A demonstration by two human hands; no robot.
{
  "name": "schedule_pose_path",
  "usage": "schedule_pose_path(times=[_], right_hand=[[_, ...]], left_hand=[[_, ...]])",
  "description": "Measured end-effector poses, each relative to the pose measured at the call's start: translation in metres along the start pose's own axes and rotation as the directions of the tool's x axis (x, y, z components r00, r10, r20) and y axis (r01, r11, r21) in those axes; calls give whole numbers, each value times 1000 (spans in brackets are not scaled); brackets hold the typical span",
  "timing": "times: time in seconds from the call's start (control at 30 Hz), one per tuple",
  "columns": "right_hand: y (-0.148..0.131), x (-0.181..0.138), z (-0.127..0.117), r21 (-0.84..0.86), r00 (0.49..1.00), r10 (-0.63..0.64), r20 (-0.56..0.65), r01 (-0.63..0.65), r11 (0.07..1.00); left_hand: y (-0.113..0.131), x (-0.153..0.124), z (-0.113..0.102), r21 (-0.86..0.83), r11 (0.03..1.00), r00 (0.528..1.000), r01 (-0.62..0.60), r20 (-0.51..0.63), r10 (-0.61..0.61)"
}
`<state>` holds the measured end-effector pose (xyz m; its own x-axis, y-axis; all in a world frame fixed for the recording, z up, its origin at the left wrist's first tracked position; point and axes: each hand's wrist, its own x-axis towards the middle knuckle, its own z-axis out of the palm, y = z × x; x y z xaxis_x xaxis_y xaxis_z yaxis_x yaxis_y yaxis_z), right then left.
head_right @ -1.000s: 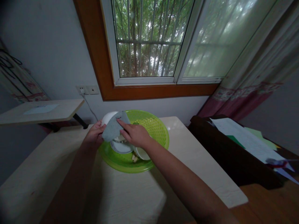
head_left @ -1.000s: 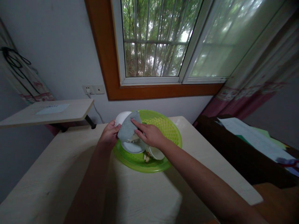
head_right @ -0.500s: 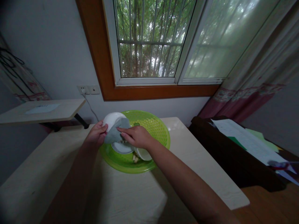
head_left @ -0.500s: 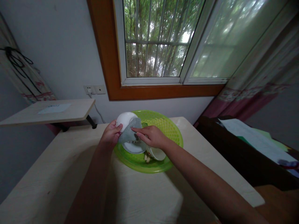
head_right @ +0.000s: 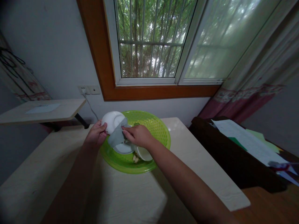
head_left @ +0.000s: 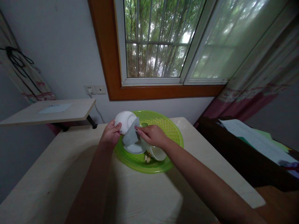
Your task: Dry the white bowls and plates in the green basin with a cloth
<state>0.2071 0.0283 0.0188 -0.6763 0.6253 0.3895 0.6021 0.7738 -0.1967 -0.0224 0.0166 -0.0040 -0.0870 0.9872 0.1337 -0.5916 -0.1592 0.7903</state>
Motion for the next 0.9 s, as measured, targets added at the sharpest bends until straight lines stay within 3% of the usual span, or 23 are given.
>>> schedule_pose_path(times=[0.1,0.2,0.37,0.5,0.73,0.8,0.9], right_hand=[[0,-2,0,55,996,-93,-8,93,994],[-3,-2,-1,29,995,-97,-6,97,995],[-5,2,0,-93,996,70,-55,-75,993],[-2,2,1,-75,981,155,-119,-164,984],[2,-2,0,47,995,-95,-30,96,994],[1,-2,0,67,994,-105,-17,106,992],[-3,0,-1,-11,1000,-13,-8,13,1000]], left_hand=[[2,-3,2,16,999,999,31,14,-31],[4,-6,4,58,995,995,85,55,-88],[4,-7,4,53,998,995,44,86,-48],[1,-3,2,12,1000,998,7,65,-8],[1,-2,0,32,999,999,29,36,-30],[2,-4,1,64,996,996,60,56,-63],[3,-6,3,96,993,994,73,70,-80]])
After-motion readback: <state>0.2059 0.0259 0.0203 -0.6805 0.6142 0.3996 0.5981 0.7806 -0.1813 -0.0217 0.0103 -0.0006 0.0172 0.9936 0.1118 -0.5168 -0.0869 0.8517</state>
